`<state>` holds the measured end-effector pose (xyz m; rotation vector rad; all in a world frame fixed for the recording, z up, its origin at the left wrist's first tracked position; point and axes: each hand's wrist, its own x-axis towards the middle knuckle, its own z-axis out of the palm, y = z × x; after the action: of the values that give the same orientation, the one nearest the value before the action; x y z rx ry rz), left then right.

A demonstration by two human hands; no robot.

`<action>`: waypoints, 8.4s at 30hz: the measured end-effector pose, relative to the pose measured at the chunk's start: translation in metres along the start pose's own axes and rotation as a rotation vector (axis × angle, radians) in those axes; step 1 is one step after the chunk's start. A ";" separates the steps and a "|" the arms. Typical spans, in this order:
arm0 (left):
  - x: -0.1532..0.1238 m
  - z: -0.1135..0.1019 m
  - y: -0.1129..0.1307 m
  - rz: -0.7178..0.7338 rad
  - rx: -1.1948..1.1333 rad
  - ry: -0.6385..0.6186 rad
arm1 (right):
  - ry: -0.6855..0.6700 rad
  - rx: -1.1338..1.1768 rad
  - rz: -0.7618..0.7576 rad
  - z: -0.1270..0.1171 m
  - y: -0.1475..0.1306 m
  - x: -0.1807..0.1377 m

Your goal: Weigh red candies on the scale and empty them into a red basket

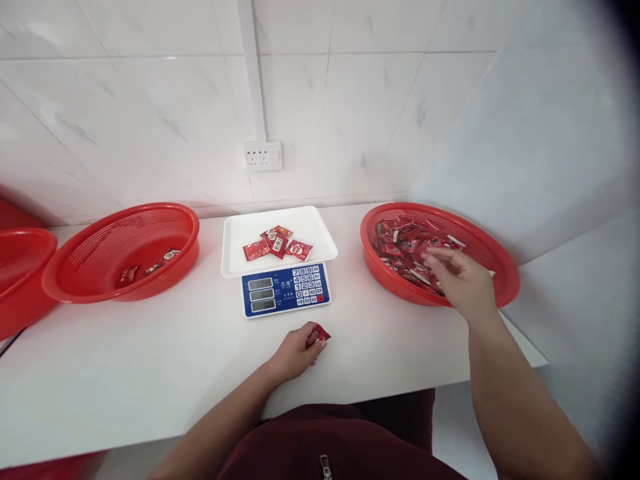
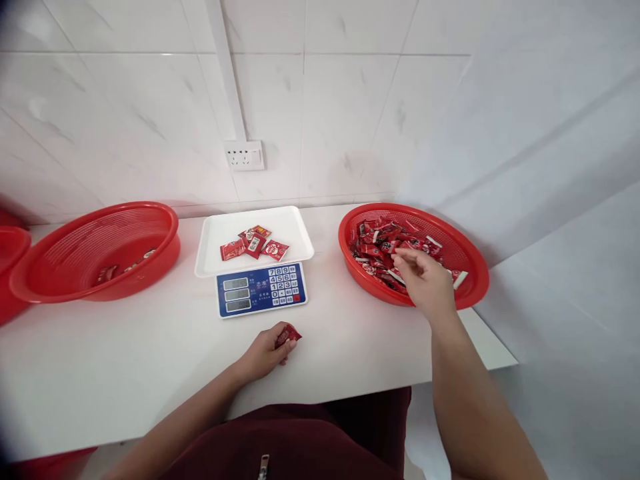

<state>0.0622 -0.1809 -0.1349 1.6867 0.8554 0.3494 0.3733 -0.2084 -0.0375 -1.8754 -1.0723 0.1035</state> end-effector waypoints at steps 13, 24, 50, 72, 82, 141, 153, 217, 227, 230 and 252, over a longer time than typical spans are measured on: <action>-0.003 0.000 0.000 -0.017 0.012 0.017 | -0.122 -0.252 -0.154 0.019 0.017 -0.018; 0.000 0.001 0.008 -0.038 -0.027 0.036 | -0.075 -0.172 0.005 -0.017 0.037 0.032; 0.002 0.001 0.014 -0.037 0.040 0.053 | -0.632 -0.555 0.009 0.005 0.053 0.103; 0.002 0.002 0.014 -0.049 0.032 0.059 | -0.816 -0.722 -0.019 0.039 0.043 0.081; 0.001 0.002 0.012 -0.033 0.020 0.043 | -0.802 -0.545 0.027 0.019 0.045 0.097; -0.004 0.001 0.001 -0.003 -0.058 0.037 | -0.936 0.415 0.188 0.137 -0.108 0.046; -0.003 0.000 0.000 0.004 -0.048 0.021 | -0.714 0.384 -0.050 0.150 -0.115 0.047; 0.003 0.001 -0.005 -0.026 -0.227 0.016 | -1.028 0.451 -0.120 0.114 -0.006 -0.121; 0.003 -0.005 -0.001 -0.002 -0.316 -0.021 | -0.989 0.534 -0.075 0.118 -0.003 -0.126; 0.004 -0.009 -0.001 0.026 -0.299 -0.037 | -1.008 0.560 -0.067 0.118 -0.003 -0.125; 0.004 -0.004 0.003 0.015 -0.116 -0.006 | -0.102 0.018 0.047 -0.037 0.017 0.034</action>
<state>0.0637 -0.1758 -0.1319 1.5868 0.8039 0.3963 0.4226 -0.2126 -0.0178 -1.8966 -1.0931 0.2369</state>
